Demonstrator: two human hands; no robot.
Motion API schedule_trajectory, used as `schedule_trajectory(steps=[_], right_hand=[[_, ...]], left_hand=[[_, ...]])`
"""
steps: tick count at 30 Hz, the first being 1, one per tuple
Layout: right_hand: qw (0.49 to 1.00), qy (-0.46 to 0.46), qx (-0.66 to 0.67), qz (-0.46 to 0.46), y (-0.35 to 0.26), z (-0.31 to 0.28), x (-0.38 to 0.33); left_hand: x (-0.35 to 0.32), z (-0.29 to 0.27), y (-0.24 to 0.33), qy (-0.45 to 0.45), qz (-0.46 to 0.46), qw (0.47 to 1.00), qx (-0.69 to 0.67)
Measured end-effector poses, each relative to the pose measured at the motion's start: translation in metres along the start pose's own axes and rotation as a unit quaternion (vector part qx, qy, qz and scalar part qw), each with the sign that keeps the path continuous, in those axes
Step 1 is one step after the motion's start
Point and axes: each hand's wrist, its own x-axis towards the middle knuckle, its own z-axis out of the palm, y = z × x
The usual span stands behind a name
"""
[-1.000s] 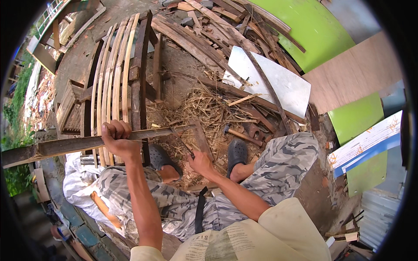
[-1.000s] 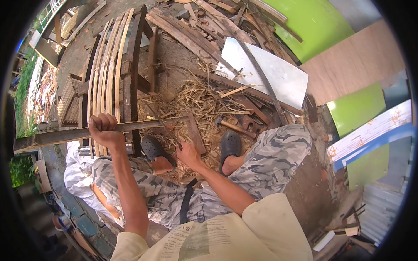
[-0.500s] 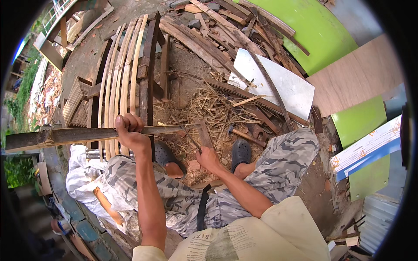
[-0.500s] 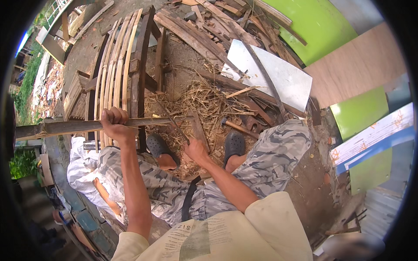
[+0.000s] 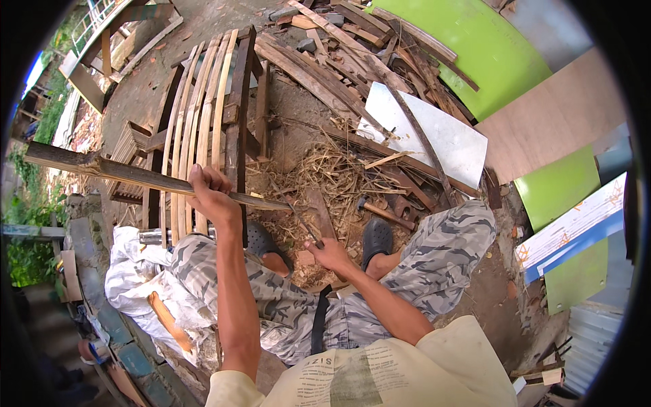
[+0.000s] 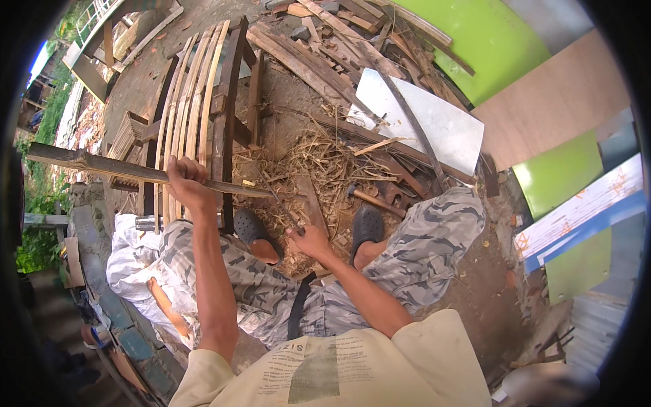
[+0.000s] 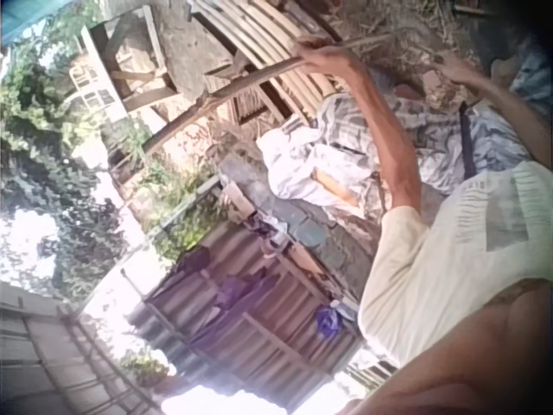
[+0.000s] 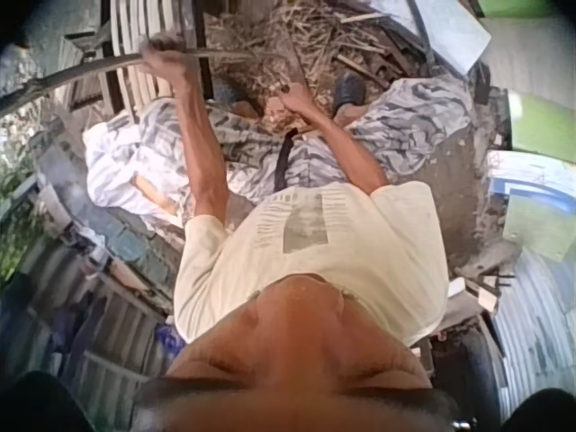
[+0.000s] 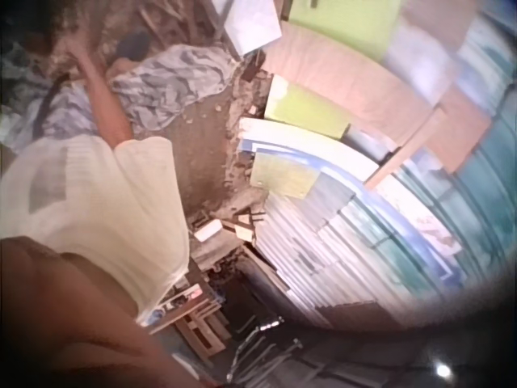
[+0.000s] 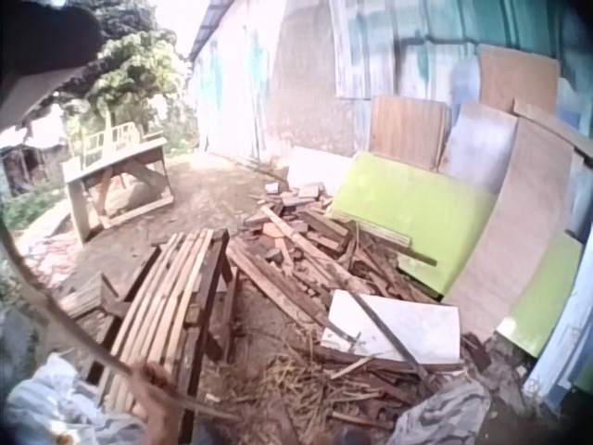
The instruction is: The person sits on the ground and uses a machete to repeatedly strike and shape a thin wooden stick. The person holds the stick with one hand and swings the machete with the other to shave off material.
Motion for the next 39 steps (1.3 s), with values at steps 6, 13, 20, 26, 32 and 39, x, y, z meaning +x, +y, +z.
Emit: schedule_trajectory(steps=[6,13,20,26,32,39], right_hand=[[1.0,0.011,0.019,0.005,-0.003,0.003,-0.007],[0.976,-0.079,0.169,0.113,-0.014,-0.005,-0.004],[0.996,0.03,0.031,-0.083,-0.079,-0.003,-0.03],[0.993,0.072,-0.078,0.046,0.044,0.019,0.028],[0.998,0.028,0.046,-0.039,-0.061,-0.002,-0.017],[0.997,0.041,-0.015,0.058,0.022,0.017,0.024]], left_hand=[[-0.004,-0.004,0.001,0.001,-0.009,1.0,-0.011],[0.006,-0.006,-0.006,-0.014,-0.012,1.0,-0.014],[0.008,-0.015,-0.008,0.004,-0.02,1.0,-0.021],[-0.001,-0.006,-0.009,-0.041,0.001,0.999,0.0],[0.003,-0.015,-0.012,-0.001,-0.004,1.0,0.0],[-0.008,-0.002,-0.005,-0.01,-0.009,1.0,-0.018]])
